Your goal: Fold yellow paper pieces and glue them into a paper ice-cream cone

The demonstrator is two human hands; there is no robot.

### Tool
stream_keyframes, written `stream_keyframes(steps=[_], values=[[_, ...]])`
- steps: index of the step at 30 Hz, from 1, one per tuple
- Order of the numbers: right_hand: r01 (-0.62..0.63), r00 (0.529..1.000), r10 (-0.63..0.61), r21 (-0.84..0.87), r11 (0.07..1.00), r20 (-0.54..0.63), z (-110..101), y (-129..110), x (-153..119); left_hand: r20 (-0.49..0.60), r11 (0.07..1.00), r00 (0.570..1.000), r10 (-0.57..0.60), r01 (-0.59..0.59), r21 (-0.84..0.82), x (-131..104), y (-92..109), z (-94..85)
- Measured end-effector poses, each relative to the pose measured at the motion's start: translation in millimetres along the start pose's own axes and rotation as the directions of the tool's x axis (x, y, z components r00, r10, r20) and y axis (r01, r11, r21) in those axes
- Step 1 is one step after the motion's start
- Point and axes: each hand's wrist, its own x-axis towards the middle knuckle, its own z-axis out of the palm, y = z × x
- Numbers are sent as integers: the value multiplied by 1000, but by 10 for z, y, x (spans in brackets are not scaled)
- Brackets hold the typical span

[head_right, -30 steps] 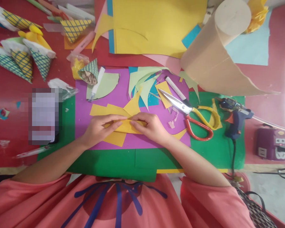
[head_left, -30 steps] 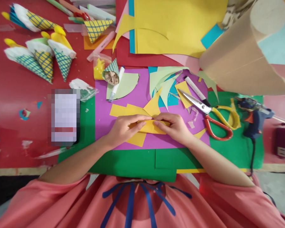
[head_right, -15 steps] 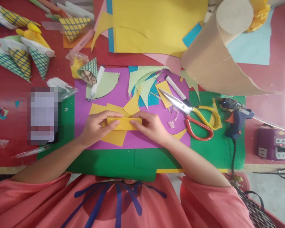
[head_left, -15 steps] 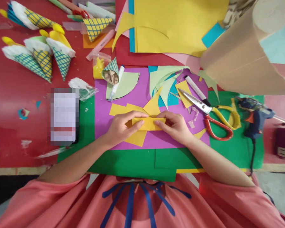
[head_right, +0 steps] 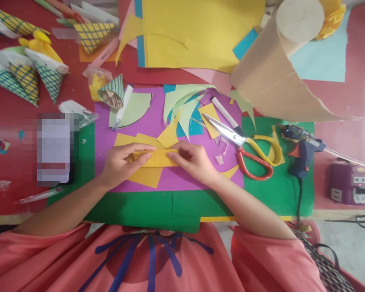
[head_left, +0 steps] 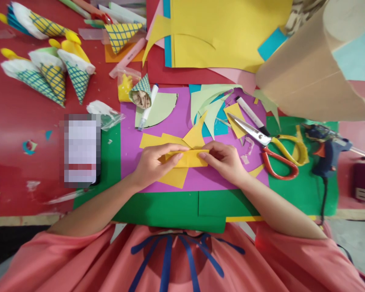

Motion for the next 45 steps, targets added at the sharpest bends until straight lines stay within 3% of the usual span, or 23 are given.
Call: stream_keyframes(steps=[15, 19, 24, 28, 33, 35, 39, 42, 45], values=[[-12, 1000, 11, 14, 1000, 18, -12, -6, 7, 30, 1000, 999, 12, -11, -16, 0, -32, -14], [68, 996, -63, -86, 994, 64, -13, -3, 7, 52, 994, 993, 108, -107, -14, 8, -39, -15], [239, 964, -207, -205, 949, 168, 44, -7, -20, 127, 960, 952, 279, -282, 1, -28, -51, 30], [248, 960, -215, -187, 951, 180, 71, -30, -32, 143, 985, 975, 169, -161, -66, -86, -63, 73], [346, 900, -266, -197, 917, 346, 61, -56, -30, 100, 987, 994, 39, -22, -162, -87, -58, 64], [306, 915, -243, -164, 938, 322, 61, -58, -36, 62, 980, 998, 1, 12, -201, -65, -51, 55], [88, 986, -86, -6, 996, 145, 68, -41, -54, 68, 948, 997, -45, 64, -310, -32, -41, 62], [-19, 999, 15, 80, 997, 48, 71, -16, -61, 100, 934, 994, -41, 74, -351, -26, -44, 78], [-53, 998, 51, 86, 995, 32, 68, -1, -54, 75, 932, 996, -55, 79, -353, -27, -58, 80]])
